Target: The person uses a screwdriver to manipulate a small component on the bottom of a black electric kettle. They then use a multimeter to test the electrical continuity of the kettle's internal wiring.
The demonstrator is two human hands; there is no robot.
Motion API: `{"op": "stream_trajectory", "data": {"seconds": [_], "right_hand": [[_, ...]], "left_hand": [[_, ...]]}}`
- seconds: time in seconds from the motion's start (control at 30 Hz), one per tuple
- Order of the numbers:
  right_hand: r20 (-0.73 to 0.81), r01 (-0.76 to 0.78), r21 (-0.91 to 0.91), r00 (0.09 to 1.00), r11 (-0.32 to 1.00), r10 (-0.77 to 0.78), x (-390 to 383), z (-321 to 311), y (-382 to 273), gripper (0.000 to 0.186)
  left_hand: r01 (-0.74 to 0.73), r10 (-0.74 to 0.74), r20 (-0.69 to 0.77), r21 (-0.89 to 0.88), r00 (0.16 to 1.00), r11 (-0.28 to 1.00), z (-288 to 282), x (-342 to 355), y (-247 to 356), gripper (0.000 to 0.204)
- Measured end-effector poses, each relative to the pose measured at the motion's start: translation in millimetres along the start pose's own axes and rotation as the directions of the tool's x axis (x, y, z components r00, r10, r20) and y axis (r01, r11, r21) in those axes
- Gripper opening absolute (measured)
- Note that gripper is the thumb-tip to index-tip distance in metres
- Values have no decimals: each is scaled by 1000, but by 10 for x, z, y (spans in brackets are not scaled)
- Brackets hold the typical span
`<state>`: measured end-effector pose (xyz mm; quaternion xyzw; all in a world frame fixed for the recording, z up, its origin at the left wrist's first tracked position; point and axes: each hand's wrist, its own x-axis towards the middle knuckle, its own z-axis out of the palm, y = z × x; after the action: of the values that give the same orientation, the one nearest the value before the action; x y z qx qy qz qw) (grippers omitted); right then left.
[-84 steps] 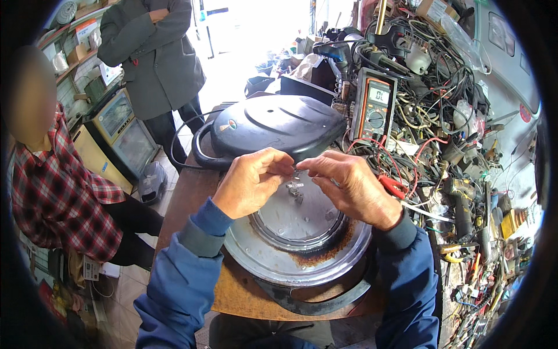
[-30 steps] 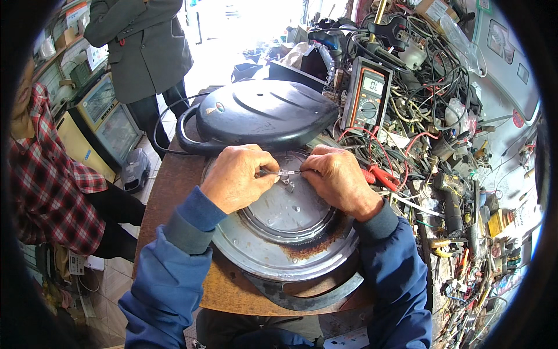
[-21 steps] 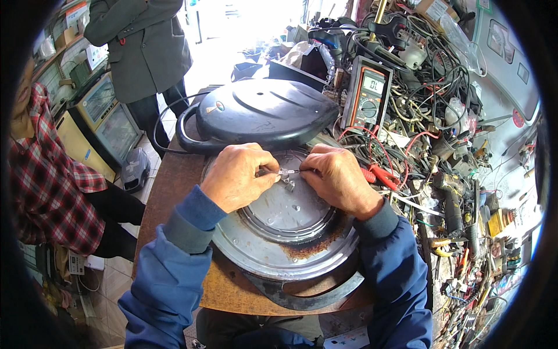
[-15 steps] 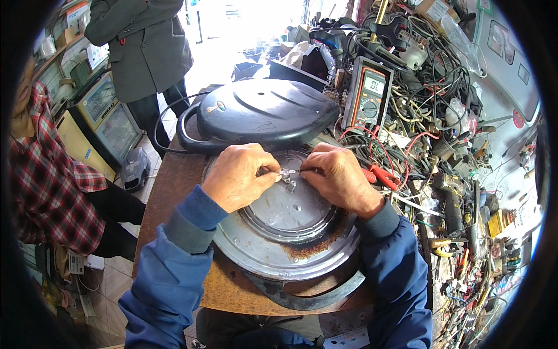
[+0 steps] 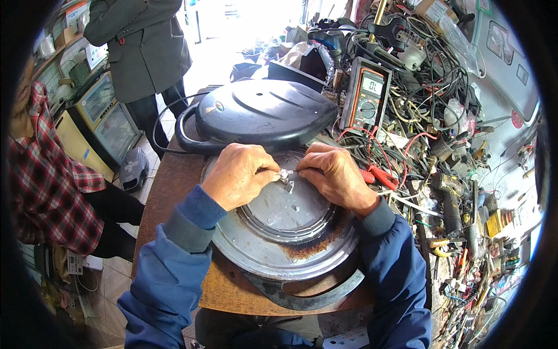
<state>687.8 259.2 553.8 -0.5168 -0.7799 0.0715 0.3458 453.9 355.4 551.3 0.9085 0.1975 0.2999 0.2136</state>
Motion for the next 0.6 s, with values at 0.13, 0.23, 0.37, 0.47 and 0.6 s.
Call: {"op": "stream_trajectory", "data": {"seconds": [0.13,0.23,0.37,0.47,0.6], "right_hand": [[-7,19,-5,1000,1000,-19,5,-1,8,11],[-2,38,-1,999,999,-38,11,9,31,11],[11,18,-31,1000,999,-17,19,6,-35,12],[15,3,-36,1000,999,-2,14,-12,-75,12],[-3,20,-62,1000,998,-20,10,-6,-78,11]], "left_hand": [[-10,10,4,3,1000,1000,2,16,2,13],[-14,14,0,3,1000,1000,9,9,-3,13],[-16,16,-15,-5,1000,1000,11,-5,-10,14],[-15,15,-10,-3,1000,1000,15,5,1,14],[-18,18,-10,18,1000,1000,21,9,2,14]]}}
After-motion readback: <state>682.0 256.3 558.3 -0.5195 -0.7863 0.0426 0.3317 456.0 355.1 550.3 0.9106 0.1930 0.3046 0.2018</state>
